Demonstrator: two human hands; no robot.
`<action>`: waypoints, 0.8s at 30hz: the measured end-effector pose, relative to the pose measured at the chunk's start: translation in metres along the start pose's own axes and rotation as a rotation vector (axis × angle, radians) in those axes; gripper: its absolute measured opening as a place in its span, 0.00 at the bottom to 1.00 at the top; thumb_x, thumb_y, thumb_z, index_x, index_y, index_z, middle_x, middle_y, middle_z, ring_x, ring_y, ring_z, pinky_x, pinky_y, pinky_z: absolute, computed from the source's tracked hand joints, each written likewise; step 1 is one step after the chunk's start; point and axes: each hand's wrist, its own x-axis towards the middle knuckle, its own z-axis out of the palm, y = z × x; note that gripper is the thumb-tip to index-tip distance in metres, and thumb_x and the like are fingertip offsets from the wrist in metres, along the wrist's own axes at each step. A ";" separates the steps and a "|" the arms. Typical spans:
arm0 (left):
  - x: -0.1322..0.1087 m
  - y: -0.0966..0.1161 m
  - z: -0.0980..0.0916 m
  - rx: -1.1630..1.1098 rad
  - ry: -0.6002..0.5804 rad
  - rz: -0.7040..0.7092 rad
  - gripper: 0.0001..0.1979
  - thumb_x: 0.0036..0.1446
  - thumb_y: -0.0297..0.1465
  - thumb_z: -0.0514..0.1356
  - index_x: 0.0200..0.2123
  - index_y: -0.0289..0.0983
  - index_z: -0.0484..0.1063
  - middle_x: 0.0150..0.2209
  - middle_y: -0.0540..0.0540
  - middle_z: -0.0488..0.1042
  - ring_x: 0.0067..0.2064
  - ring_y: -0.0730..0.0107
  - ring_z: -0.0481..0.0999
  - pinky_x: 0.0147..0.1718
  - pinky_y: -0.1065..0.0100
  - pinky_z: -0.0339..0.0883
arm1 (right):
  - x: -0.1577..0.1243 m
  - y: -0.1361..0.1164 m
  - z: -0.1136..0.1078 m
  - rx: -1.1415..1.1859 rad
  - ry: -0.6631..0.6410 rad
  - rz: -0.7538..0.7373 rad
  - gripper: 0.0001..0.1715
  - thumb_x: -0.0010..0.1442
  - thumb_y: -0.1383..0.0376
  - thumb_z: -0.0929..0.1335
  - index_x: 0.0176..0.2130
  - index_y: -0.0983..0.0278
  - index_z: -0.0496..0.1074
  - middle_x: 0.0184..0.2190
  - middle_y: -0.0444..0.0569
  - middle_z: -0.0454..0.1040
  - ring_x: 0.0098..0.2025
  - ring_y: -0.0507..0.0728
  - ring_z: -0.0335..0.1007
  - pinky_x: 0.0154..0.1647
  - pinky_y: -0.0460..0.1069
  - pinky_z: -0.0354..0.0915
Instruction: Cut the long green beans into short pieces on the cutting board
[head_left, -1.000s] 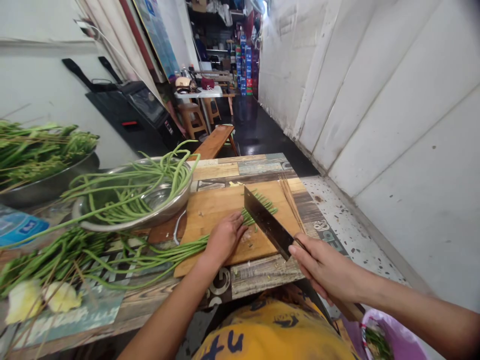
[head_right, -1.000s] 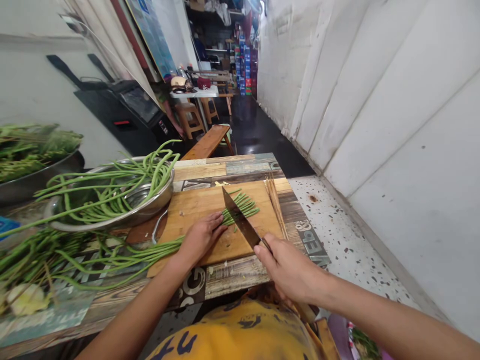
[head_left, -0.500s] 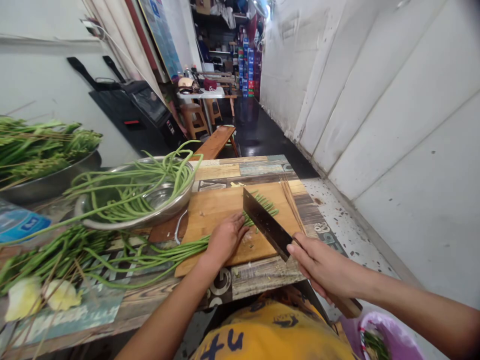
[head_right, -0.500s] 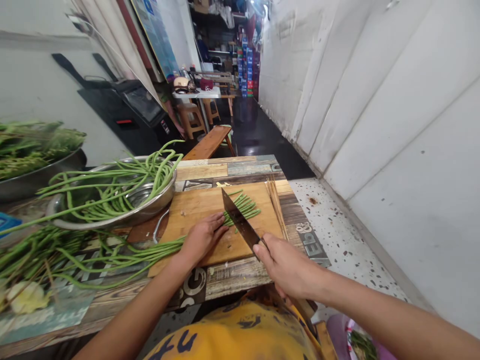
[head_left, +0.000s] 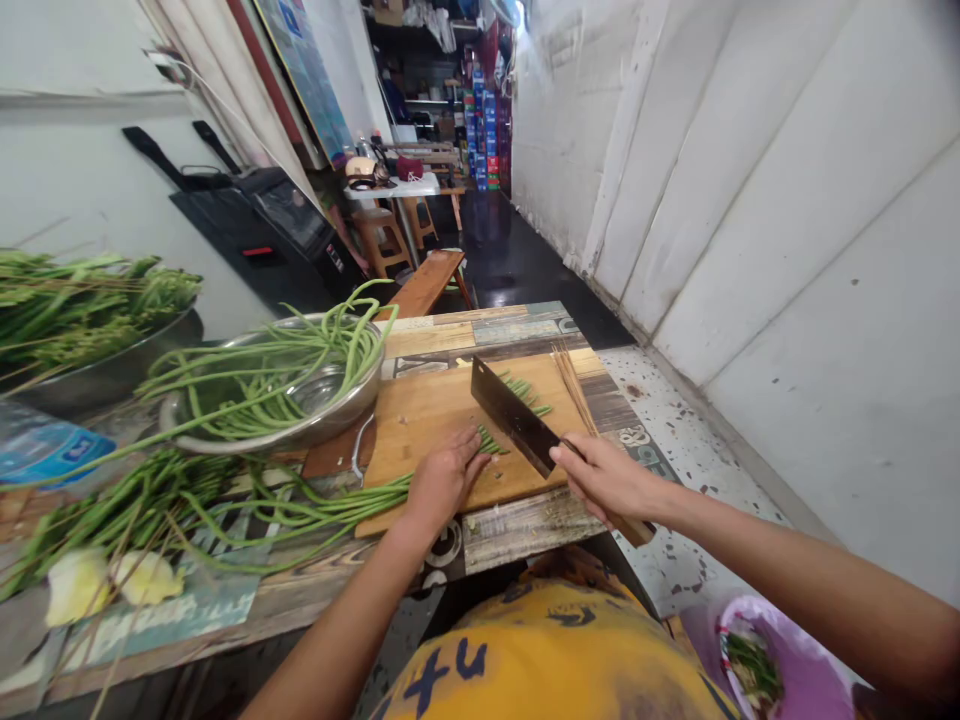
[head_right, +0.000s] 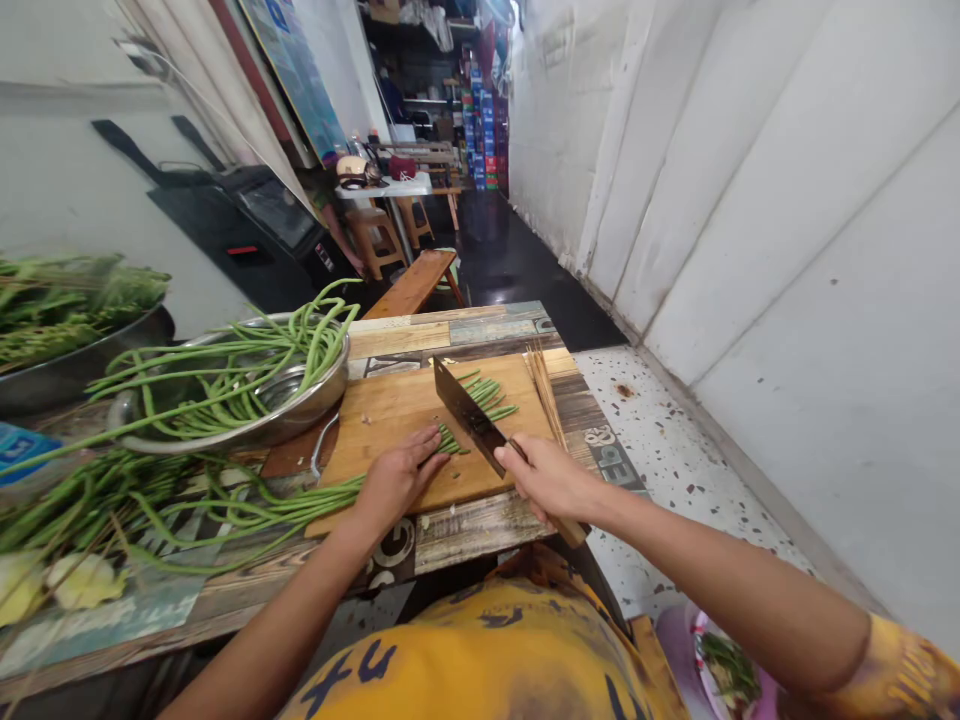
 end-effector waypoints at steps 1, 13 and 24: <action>-0.003 0.002 0.000 0.006 0.012 0.004 0.18 0.59 0.38 0.54 0.46 0.33 0.74 0.48 0.38 0.74 0.50 0.59 0.74 0.50 0.56 0.69 | -0.002 -0.001 -0.001 0.049 0.032 -0.036 0.15 0.65 0.54 0.56 0.30 0.59 0.51 0.14 0.33 0.58 0.09 0.47 0.55 0.07 0.42 0.55; 0.022 0.054 0.031 -0.066 -0.032 0.269 0.13 0.60 0.34 0.54 0.44 0.33 0.71 0.47 0.38 0.74 0.51 0.61 0.72 0.50 0.59 0.70 | -0.065 0.042 -0.028 0.320 0.327 0.002 0.21 0.63 0.48 0.58 0.28 0.60 0.55 0.15 0.34 0.60 0.11 0.46 0.53 0.10 0.43 0.57; 0.066 0.073 0.059 0.008 -0.152 0.234 0.09 0.60 0.32 0.54 0.40 0.33 0.69 0.44 0.41 0.73 0.50 0.62 0.71 0.52 0.57 0.66 | -0.083 0.054 -0.030 0.423 0.315 0.072 0.21 0.63 0.47 0.58 0.28 0.60 0.55 0.14 0.34 0.59 0.12 0.47 0.54 0.13 0.44 0.58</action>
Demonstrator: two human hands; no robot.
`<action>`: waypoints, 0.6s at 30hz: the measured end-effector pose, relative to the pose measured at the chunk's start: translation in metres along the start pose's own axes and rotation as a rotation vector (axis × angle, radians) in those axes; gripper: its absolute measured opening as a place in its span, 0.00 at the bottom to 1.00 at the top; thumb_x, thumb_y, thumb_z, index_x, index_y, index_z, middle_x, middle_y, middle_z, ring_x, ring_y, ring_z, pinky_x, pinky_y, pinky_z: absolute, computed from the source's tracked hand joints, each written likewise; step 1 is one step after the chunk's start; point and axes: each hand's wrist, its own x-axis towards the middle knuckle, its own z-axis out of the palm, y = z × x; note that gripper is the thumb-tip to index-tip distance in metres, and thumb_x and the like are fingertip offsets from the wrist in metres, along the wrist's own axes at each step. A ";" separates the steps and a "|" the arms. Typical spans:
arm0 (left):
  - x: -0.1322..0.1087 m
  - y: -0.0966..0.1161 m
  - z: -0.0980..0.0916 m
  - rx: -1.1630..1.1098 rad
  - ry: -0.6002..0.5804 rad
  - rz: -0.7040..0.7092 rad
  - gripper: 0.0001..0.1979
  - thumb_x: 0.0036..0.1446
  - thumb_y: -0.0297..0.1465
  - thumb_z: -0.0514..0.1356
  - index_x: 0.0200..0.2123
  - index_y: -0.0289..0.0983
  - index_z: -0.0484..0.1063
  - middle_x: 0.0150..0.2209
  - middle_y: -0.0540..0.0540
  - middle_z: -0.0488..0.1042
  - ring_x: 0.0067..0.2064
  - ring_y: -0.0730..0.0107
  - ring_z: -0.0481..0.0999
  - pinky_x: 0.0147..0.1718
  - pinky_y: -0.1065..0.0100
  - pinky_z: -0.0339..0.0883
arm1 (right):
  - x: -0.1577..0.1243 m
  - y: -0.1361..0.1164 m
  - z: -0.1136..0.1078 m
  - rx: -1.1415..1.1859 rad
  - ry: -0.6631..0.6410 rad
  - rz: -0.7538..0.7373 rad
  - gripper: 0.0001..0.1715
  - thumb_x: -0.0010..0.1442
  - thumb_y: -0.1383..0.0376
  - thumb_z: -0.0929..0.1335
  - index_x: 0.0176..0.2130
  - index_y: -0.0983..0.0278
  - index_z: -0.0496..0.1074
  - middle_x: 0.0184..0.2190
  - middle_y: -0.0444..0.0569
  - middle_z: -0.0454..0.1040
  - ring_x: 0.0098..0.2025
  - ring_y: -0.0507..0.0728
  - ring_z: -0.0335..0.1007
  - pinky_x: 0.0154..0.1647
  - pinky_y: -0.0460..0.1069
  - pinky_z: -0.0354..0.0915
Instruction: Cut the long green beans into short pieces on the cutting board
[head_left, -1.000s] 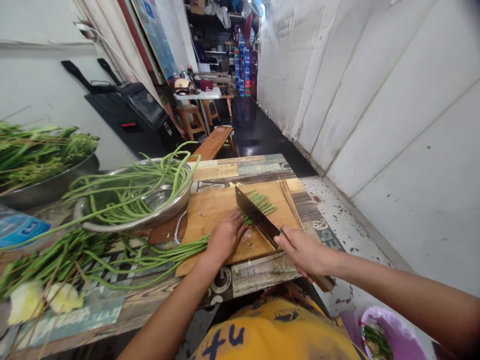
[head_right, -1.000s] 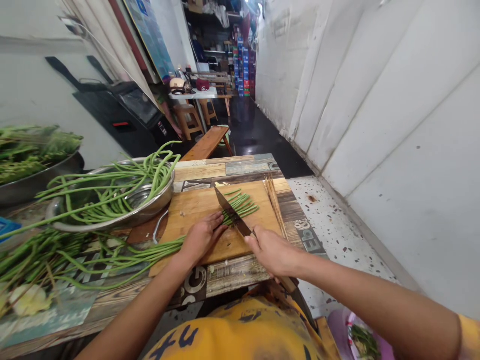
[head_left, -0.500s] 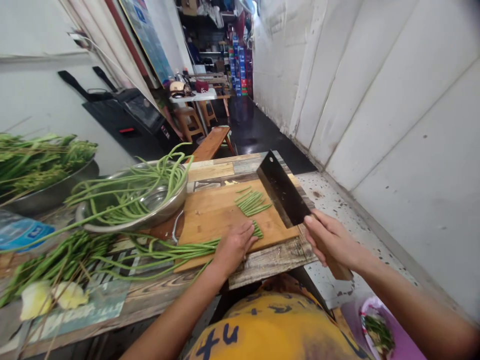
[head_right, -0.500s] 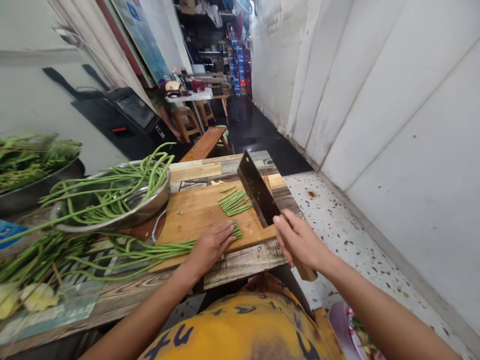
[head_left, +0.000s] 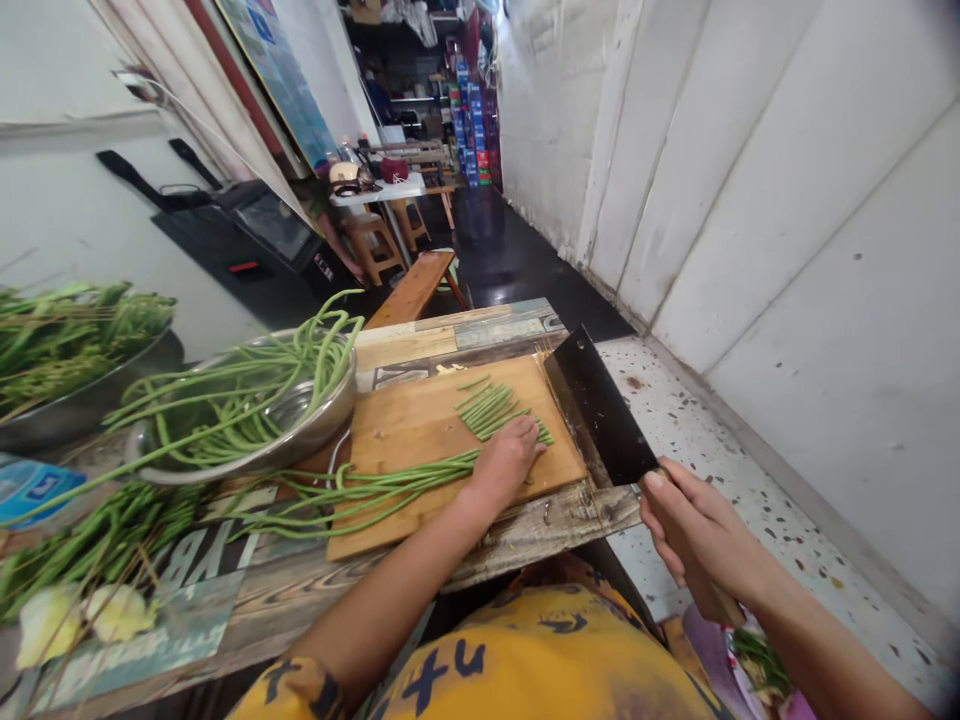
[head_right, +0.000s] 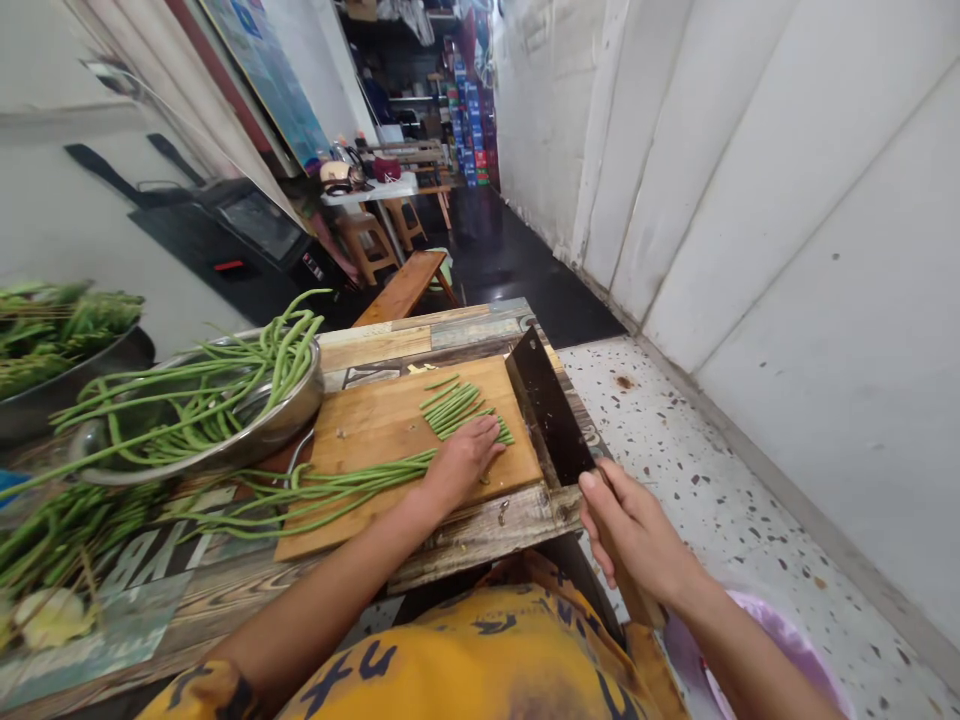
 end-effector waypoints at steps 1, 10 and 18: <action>0.002 -0.001 0.000 0.014 -0.002 0.005 0.09 0.60 0.32 0.54 0.39 0.33 0.69 0.43 0.41 0.73 0.49 0.62 0.71 0.51 0.57 0.66 | -0.002 -0.002 0.001 0.009 -0.013 0.010 0.21 0.63 0.47 0.58 0.28 0.60 0.55 0.16 0.35 0.60 0.12 0.47 0.54 0.13 0.44 0.58; -0.016 -0.001 -0.017 0.127 0.047 -0.026 0.20 0.57 0.38 0.57 0.48 0.30 0.67 0.50 0.35 0.71 0.56 0.54 0.65 0.55 0.52 0.60 | -0.017 0.000 0.006 -0.029 -0.057 0.034 0.21 0.63 0.47 0.57 0.29 0.60 0.53 0.21 0.36 0.60 0.14 0.46 0.54 0.15 0.44 0.54; -0.081 -0.017 -0.061 0.145 0.009 -0.188 0.24 0.57 0.39 0.57 0.55 0.35 0.64 0.55 0.39 0.67 0.57 0.56 0.65 0.55 0.54 0.61 | -0.023 -0.004 0.029 -0.251 -0.157 0.054 0.18 0.63 0.47 0.57 0.33 0.58 0.57 0.14 0.35 0.58 0.15 0.50 0.56 0.17 0.45 0.56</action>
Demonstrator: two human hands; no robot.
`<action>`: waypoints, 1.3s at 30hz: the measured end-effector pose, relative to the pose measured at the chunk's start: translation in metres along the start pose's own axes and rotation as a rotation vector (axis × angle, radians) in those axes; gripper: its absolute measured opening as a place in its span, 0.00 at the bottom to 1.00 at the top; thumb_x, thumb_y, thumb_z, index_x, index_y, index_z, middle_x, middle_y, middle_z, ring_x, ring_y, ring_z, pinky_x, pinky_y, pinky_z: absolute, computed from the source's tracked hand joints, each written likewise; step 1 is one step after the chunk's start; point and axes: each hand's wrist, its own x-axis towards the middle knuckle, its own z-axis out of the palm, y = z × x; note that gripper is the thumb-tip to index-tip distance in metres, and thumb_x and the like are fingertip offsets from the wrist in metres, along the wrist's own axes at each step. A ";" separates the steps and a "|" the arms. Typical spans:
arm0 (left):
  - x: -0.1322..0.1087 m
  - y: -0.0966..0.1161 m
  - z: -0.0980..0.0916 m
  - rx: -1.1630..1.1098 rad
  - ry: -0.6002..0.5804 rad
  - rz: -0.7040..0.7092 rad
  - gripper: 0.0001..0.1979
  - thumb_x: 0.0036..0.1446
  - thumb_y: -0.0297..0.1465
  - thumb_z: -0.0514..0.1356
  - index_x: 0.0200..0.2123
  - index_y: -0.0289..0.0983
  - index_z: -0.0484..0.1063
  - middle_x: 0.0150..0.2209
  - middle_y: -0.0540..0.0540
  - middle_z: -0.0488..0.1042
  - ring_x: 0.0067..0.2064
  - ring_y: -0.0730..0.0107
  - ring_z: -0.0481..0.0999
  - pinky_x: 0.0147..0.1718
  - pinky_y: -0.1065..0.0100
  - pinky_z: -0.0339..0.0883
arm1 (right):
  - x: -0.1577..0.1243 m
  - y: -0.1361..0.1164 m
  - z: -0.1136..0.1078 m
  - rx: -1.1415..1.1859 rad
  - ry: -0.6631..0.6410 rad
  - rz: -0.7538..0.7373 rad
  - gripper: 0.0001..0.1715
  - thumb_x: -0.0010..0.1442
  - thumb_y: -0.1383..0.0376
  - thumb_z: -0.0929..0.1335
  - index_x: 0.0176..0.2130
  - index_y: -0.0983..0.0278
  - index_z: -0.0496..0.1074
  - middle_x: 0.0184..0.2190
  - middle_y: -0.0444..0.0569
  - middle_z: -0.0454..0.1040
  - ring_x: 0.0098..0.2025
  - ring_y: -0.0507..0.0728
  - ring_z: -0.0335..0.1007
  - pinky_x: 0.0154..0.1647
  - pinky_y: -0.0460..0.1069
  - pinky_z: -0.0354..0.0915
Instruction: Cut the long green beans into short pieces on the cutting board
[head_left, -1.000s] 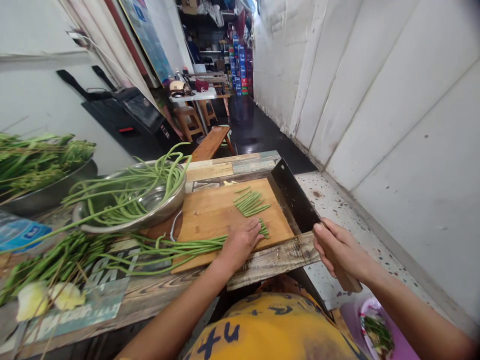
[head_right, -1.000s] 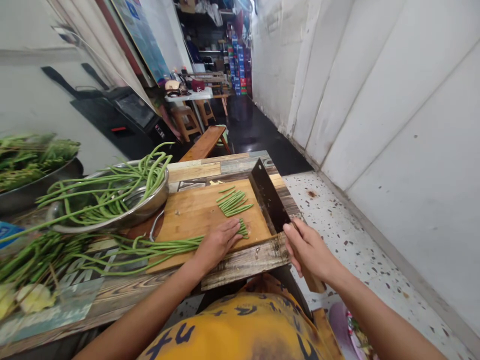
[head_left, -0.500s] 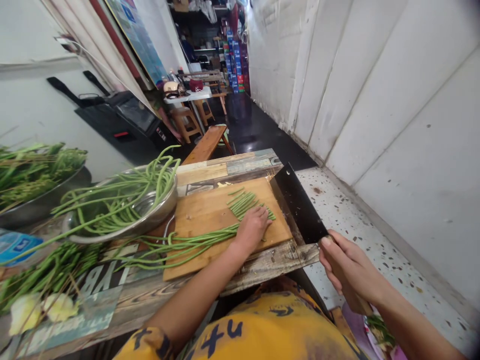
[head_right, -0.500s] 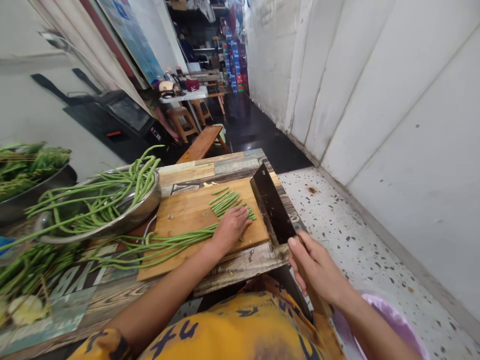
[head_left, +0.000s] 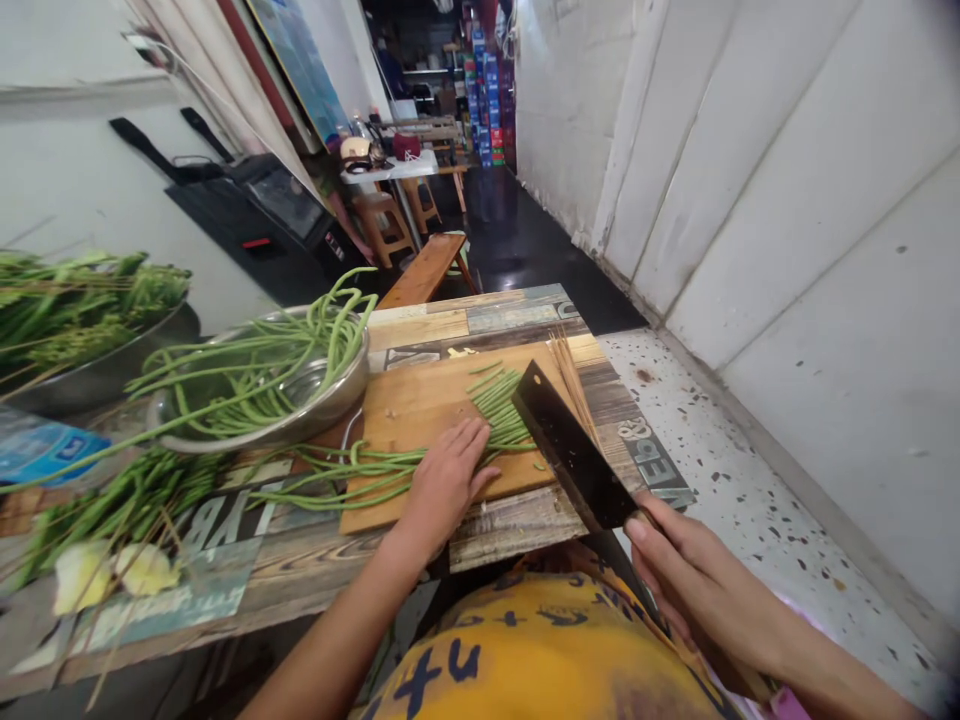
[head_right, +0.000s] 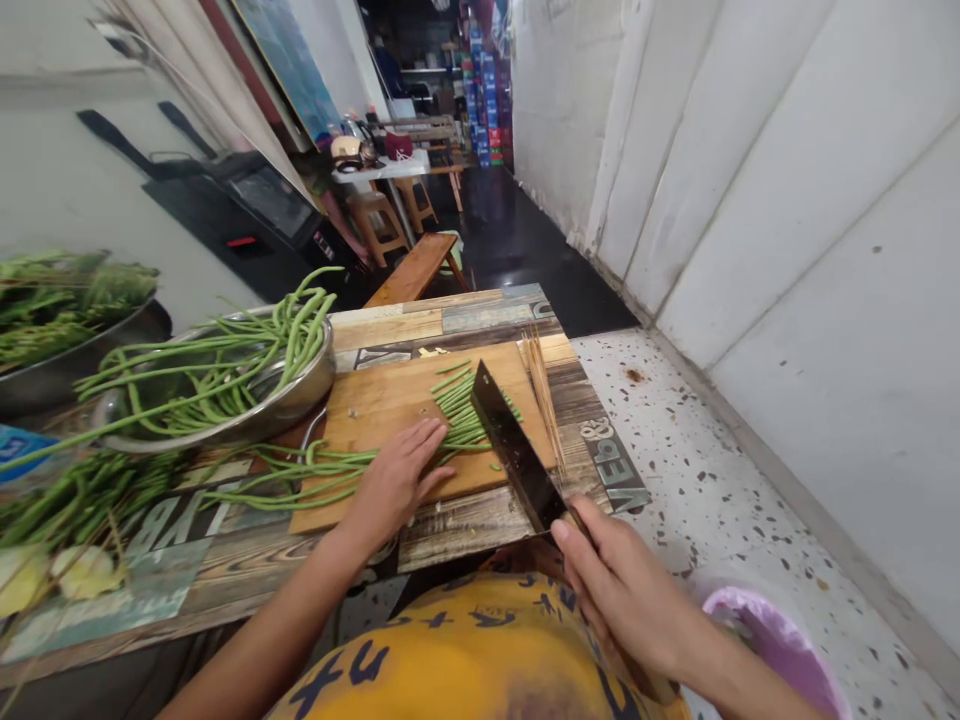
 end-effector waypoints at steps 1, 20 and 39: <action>-0.001 -0.001 0.001 -0.007 -0.003 0.004 0.22 0.58 0.38 0.56 0.54 0.35 0.65 0.54 0.40 0.68 0.56 0.57 0.66 0.54 0.55 0.62 | 0.001 -0.003 0.004 -0.025 -0.014 -0.003 0.19 0.64 0.48 0.56 0.33 0.58 0.57 0.14 0.35 0.59 0.15 0.50 0.56 0.18 0.45 0.57; 0.001 0.006 0.028 0.012 0.128 0.013 0.13 0.62 0.31 0.51 0.44 0.32 0.72 0.44 0.38 0.75 0.44 0.57 0.74 0.40 0.57 0.70 | 0.018 -0.046 -0.010 -0.478 -0.162 -0.002 0.20 0.65 0.49 0.52 0.33 0.60 0.56 0.22 0.42 0.63 0.21 0.51 0.59 0.22 0.47 0.58; -0.006 0.002 0.021 0.022 0.140 0.128 0.11 0.61 0.30 0.53 0.43 0.34 0.72 0.43 0.39 0.75 0.44 0.58 0.73 0.42 0.55 0.71 | 0.062 -0.052 -0.024 -0.809 -0.251 -0.210 0.13 0.64 0.55 0.56 0.33 0.61 0.58 0.28 0.48 0.68 0.29 0.55 0.65 0.28 0.47 0.55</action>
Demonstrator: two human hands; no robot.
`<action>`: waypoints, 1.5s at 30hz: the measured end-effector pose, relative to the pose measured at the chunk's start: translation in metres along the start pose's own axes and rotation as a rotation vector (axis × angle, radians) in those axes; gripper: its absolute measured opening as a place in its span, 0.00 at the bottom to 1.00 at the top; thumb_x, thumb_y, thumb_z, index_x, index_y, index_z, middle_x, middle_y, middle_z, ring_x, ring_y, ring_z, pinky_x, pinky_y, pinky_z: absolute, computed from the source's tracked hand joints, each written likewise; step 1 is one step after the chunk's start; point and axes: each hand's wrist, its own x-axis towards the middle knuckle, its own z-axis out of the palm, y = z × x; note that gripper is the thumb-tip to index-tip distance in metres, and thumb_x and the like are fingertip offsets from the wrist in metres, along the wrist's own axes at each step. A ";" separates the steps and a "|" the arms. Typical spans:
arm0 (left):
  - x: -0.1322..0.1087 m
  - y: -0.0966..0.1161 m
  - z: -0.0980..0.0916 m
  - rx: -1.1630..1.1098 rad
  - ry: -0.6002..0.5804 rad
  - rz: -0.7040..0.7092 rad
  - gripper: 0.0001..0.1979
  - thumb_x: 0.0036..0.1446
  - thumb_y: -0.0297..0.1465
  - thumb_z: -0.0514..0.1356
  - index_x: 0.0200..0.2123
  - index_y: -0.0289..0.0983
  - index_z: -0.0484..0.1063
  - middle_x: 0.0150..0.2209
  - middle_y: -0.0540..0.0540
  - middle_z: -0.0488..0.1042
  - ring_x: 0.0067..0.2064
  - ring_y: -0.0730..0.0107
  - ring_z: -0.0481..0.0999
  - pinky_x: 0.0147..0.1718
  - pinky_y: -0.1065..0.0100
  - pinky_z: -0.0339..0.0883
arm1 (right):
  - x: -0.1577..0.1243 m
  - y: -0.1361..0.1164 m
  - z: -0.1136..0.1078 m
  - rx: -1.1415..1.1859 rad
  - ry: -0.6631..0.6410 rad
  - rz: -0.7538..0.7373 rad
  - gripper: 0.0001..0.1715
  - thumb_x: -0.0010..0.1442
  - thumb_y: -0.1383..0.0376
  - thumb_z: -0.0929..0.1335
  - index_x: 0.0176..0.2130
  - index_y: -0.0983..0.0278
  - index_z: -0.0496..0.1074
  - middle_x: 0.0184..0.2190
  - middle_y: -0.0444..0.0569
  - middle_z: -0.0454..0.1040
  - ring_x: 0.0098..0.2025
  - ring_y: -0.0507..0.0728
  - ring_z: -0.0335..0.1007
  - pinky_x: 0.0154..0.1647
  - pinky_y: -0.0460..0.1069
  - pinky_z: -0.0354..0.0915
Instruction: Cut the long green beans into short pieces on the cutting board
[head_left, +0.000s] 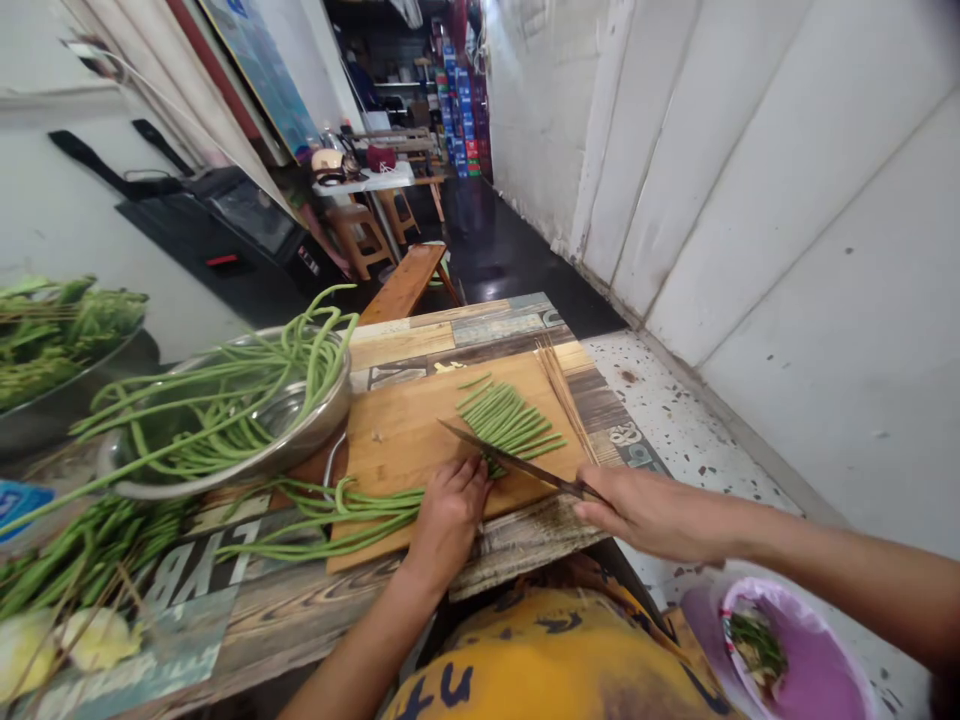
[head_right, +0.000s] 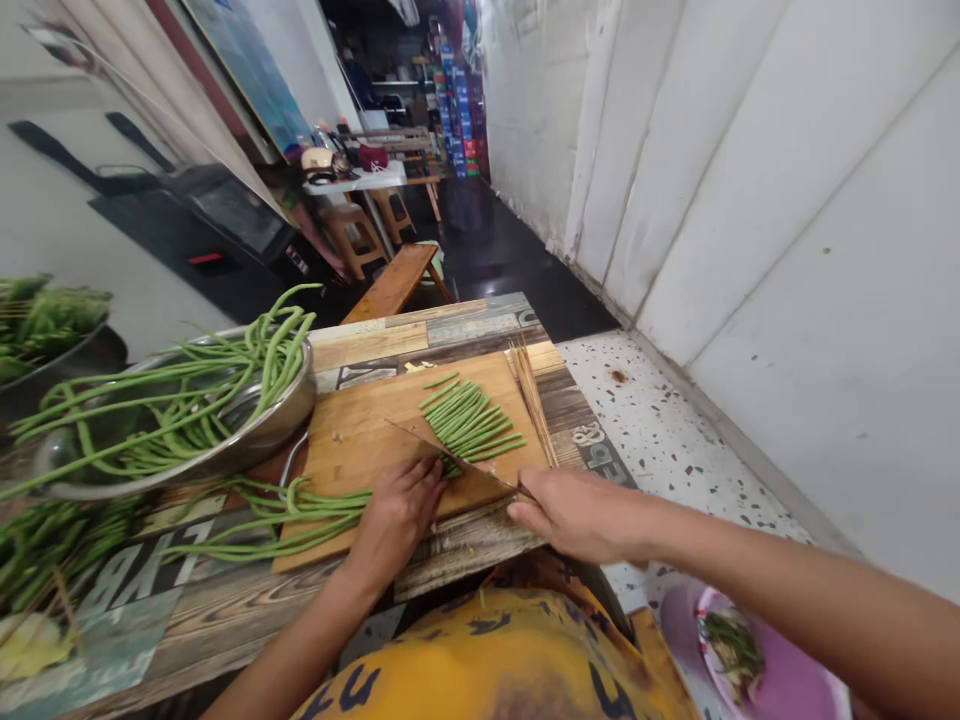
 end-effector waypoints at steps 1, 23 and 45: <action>-0.002 0.000 -0.001 -0.014 0.009 0.004 0.11 0.60 0.29 0.53 0.44 0.34 0.72 0.43 0.39 0.75 0.44 0.58 0.73 0.43 0.55 0.71 | 0.007 0.006 -0.006 -0.018 0.000 -0.031 0.13 0.63 0.56 0.58 0.32 0.61 0.58 0.27 0.47 0.68 0.28 0.54 0.64 0.27 0.46 0.54; 0.046 0.031 0.013 0.068 -0.286 0.090 0.14 0.62 0.31 0.48 0.46 0.30 0.66 0.46 0.36 0.71 0.48 0.60 0.67 0.44 0.59 0.63 | 0.084 0.043 -0.070 -0.020 0.139 -0.362 0.20 0.61 0.49 0.59 0.30 0.61 0.65 0.23 0.45 0.67 0.28 0.55 0.64 0.29 0.48 0.58; 0.062 0.032 0.010 -0.008 -0.155 -0.005 0.24 0.57 0.35 0.57 0.54 0.33 0.59 0.52 0.36 0.68 0.54 0.56 0.66 0.51 0.57 0.62 | -0.081 0.025 0.028 0.597 0.453 0.235 0.23 0.65 0.49 0.56 0.25 0.60 0.56 0.13 0.37 0.62 0.17 0.49 0.59 0.24 0.46 0.59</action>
